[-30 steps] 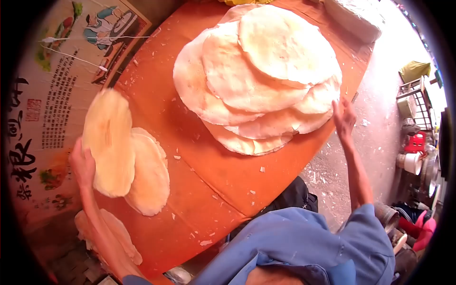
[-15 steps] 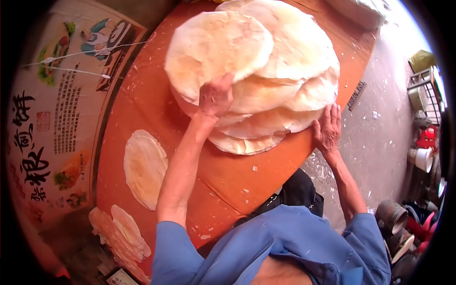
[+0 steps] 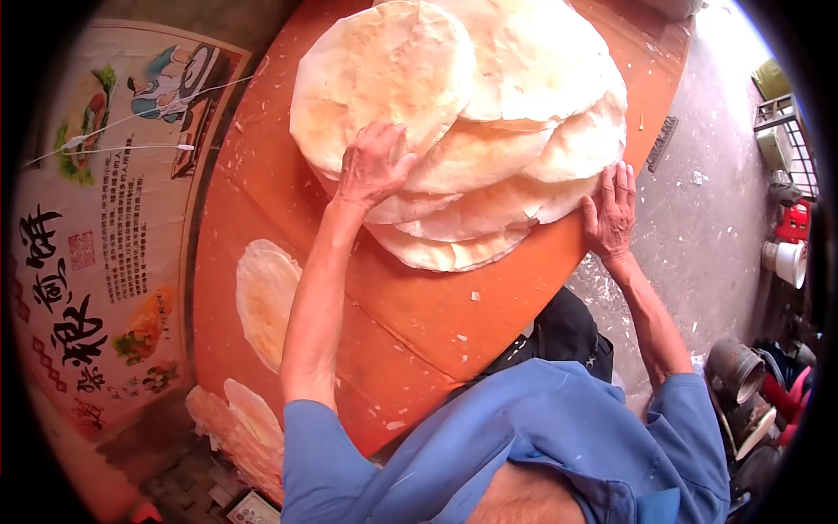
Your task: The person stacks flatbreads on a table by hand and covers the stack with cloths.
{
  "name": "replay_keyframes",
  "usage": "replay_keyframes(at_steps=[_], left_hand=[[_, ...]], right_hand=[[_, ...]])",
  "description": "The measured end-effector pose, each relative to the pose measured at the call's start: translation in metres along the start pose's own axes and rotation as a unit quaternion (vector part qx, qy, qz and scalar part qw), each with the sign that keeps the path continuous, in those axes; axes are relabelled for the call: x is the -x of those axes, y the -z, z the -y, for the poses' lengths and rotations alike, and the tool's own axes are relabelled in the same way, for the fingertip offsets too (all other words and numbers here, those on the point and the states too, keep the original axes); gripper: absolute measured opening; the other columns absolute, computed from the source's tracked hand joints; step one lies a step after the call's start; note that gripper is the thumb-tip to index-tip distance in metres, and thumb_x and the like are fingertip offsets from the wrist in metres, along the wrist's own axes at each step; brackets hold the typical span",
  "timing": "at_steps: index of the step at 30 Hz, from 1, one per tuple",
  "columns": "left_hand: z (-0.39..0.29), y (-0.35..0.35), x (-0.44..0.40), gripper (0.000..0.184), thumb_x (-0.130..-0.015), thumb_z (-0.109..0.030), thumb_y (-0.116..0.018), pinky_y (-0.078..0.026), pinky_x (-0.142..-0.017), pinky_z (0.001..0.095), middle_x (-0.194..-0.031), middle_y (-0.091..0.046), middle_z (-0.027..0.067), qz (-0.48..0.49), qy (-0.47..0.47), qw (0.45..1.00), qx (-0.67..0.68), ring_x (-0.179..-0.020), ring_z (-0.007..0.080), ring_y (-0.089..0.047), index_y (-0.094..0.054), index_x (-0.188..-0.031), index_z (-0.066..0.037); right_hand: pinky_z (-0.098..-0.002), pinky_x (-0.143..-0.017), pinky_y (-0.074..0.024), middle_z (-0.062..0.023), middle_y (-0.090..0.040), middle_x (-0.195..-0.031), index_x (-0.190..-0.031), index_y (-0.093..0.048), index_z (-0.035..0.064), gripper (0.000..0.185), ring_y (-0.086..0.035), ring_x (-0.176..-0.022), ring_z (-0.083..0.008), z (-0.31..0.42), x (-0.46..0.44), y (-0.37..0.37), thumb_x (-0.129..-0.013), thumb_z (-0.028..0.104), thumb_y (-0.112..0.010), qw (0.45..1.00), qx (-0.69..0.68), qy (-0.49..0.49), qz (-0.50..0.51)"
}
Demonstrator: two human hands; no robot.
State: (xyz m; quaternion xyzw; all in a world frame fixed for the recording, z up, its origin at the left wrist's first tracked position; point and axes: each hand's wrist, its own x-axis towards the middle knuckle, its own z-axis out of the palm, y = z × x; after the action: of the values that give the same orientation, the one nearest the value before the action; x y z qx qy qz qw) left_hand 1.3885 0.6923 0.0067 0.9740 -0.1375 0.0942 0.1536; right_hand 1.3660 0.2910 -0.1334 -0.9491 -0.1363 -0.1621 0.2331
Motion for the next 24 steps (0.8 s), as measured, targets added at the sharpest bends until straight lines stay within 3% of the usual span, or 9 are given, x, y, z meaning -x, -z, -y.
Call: replay_keyframes(at_steps=[4, 8, 10, 12, 13, 18, 19, 21, 24], left_hand=[[0.007, 0.011, -0.005, 0.035, -0.074, -0.007, -0.06, -0.055, -0.071, 0.0429, -0.094, -0.066, 0.0161, -0.075, 0.013, 0.995, -0.06, -0.083, 0.0357, -0.065, -0.067, -0.109, -0.004], [0.01, 0.008, -0.013, 0.035, -0.074, -0.008, -0.057, -0.054, -0.064, 0.043, -0.083, -0.065, 0.0148, -0.145, 0.003, 0.982, -0.123, -0.075, 0.0352, -0.065, -0.067, -0.108, -0.007], [0.028, 0.006, -0.01, 0.025, -0.077, -0.01, -0.059, -0.054, -0.065, 0.0412, -0.08, -0.066, 0.0159, -0.034, 0.063, 0.983, -0.169, -0.076, 0.0329, -0.067, -0.068, -0.1, -0.012], [0.033, 0.052, -0.031, 0.012, -0.083, -0.013, -0.06, -0.054, -0.065, 0.0405, -0.079, -0.067, 0.0162, -0.031, 0.26, 0.959, -0.113, -0.077, 0.0314, -0.068, -0.068, -0.091, -0.015], [0.09, 0.065, -0.041, 0.009, -0.087, -0.019, -0.061, -0.052, -0.066, 0.0399, -0.085, -0.069, 0.0155, -0.168, 0.134, 0.973, -0.081, -0.077, 0.0311, -0.068, -0.068, -0.086, -0.013], [0.068, 0.209, -0.098, 0.018, -0.092, -0.027, -0.06, -0.052, -0.066, 0.0417, -0.081, -0.069, 0.0149, -0.219, 0.164, 0.925, -0.265, -0.077, 0.0341, -0.068, -0.068, -0.087, -0.012], [0.053, 0.218, -0.101, 0.018, -0.093, -0.028, -0.059, -0.051, -0.064, 0.0432, -0.078, -0.068, 0.0147, -0.236, 0.103, 0.921, -0.291, -0.074, 0.0352, -0.067, -0.068, -0.089, -0.013], [0.025, 0.203, -0.094, 0.014, -0.094, -0.024, -0.058, -0.049, -0.057, 0.0449, -0.07, -0.066, 0.014, -0.244, 0.003, 0.92, -0.306, -0.066, 0.0376, -0.064, -0.067, -0.092, -0.014], [-0.008, 0.124, -0.066, 0.004, -0.086, -0.008, -0.059, -0.046, -0.048, 0.0409, -0.065, -0.058, 0.0119, -0.209, -0.145, 0.926, -0.278, -0.056, 0.0311, -0.059, -0.062, -0.085, -0.011]], right_hand=[[-0.0491, -0.116, -0.0249, -0.0265, -0.033, -0.15, -0.14, -0.046, -0.0006, 0.064, -0.027, -0.142, -0.044, 0.001, -0.002, 0.0, -0.087, 0.031, -0.062, 1.0, -0.001, 0.006, -0.001], [-0.0491, -0.116, -0.0251, -0.0257, -0.034, -0.15, -0.14, -0.046, -0.0004, 0.064, -0.027, -0.142, -0.044, -0.002, -0.002, 0.003, -0.087, 0.031, -0.062, 1.0, -0.003, 0.005, -0.006], [-0.049, -0.116, -0.0256, -0.0257, -0.035, -0.149, -0.14, -0.046, -0.0004, 0.064, -0.028, -0.142, -0.0439, 0.0, -0.002, 0.004, -0.086, 0.03, -0.063, 1.0, 0.0, 0.004, -0.003], [-0.0488, -0.116, -0.0257, -0.0256, -0.035, -0.149, -0.14, -0.046, -0.0004, 0.064, -0.028, -0.142, -0.0437, 0.002, -0.001, 0.004, -0.086, 0.03, -0.063, 1.0, -0.006, 0.004, -0.005], [-0.0486, -0.116, -0.0258, -0.0256, -0.035, -0.15, -0.14, -0.046, -0.0004, 0.064, -0.028, -0.142, -0.0435, 0.002, -0.002, 0.003, -0.086, 0.029, -0.063, 1.0, -0.011, 0.005, -0.007], [-0.0481, -0.116, -0.0259, -0.0251, -0.035, -0.15, -0.14, -0.047, -0.0004, 0.064, -0.028, -0.142, -0.0431, 0.0, -0.002, 0.005, -0.085, 0.029, -0.063, 1.0, -0.008, 0.0, -0.009], [-0.048, -0.116, -0.0259, -0.025, -0.035, -0.15, -0.14, -0.047, -0.0004, 0.064, -0.028, -0.142, -0.0431, 0.0, -0.002, 0.005, -0.085, 0.029, -0.063, 1.0, -0.009, 0.001, -0.008], [-0.0481, -0.116, -0.0259, -0.0249, -0.035, -0.15, -0.14, -0.047, -0.0003, 0.064, -0.028, -0.142, -0.0431, -0.003, -0.002, 0.008, -0.085, 0.029, -0.063, 1.0, -0.004, 0.004, -0.003], [-0.0484, -0.116, -0.0248, -0.0251, -0.035, -0.15, -0.14, -0.046, -0.0015, 0.062, -0.027, -0.142, -0.0434, -0.004, 0.001, 0.011, -0.087, 0.028, -0.061, 1.0, -0.003, 0.008, 0.005]])
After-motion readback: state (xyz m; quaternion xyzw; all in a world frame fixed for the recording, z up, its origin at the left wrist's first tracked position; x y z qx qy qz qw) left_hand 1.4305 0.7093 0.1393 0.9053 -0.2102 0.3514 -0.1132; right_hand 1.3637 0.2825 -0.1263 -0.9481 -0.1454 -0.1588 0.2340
